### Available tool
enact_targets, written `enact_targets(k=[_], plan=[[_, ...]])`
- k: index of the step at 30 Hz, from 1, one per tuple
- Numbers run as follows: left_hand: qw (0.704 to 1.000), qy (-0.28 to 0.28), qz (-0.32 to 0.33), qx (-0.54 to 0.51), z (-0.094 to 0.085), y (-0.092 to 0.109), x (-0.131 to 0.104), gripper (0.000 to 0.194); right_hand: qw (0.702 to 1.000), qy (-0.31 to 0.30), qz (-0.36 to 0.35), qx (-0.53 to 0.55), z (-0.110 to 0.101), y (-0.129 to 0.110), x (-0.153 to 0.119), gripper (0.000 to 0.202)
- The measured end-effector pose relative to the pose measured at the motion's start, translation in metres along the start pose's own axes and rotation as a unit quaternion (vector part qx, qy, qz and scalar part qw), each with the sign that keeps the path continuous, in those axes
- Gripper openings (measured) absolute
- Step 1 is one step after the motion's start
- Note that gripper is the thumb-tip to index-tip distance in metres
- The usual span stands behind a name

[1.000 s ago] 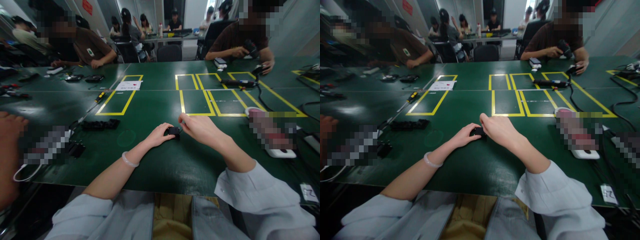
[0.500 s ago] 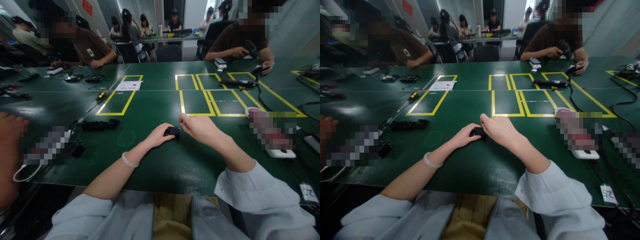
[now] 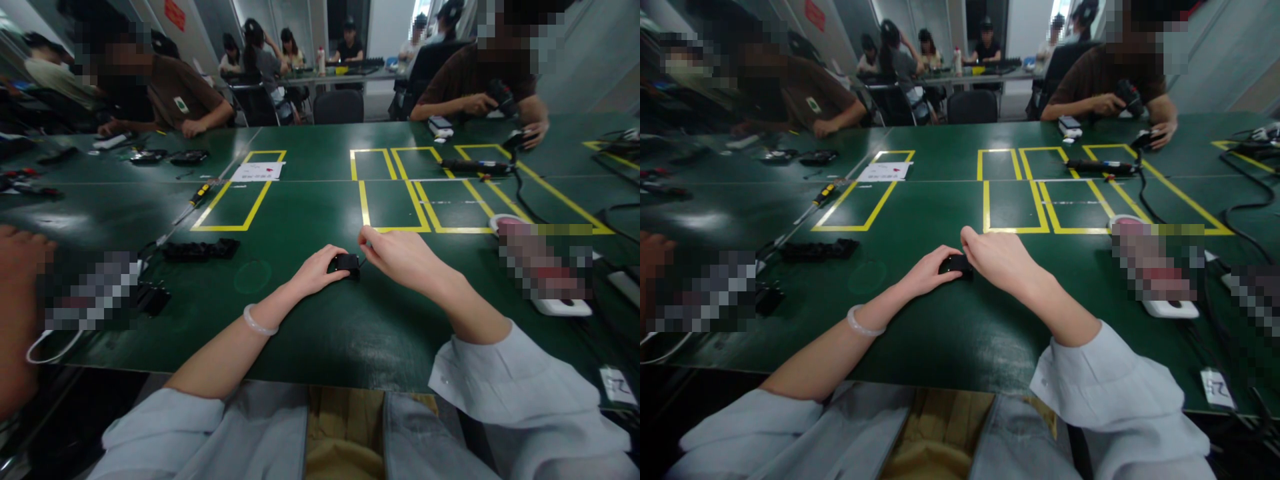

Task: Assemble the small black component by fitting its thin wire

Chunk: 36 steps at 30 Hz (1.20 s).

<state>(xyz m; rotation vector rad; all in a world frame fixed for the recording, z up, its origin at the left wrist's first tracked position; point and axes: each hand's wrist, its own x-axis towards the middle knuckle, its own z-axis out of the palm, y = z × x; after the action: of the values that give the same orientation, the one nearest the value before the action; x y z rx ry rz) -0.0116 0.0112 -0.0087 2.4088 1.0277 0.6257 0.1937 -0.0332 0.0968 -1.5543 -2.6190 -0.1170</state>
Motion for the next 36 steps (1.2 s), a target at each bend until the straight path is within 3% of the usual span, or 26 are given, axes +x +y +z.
enact_targets(k=[7,36], plan=[[1.0,0.003,0.001,0.003,-0.0004,0.0012,0.0001,0.038,1.0,0.021,-0.004,0.019,-0.0003,0.0003,-0.0021,0.023],[1.0,-0.005,-0.013,-0.003,-0.0006,0.0006,0.0002,0.037,0.999,0.002,-0.017,0.035,-0.0011,0.0006,-0.0031,0.025]])
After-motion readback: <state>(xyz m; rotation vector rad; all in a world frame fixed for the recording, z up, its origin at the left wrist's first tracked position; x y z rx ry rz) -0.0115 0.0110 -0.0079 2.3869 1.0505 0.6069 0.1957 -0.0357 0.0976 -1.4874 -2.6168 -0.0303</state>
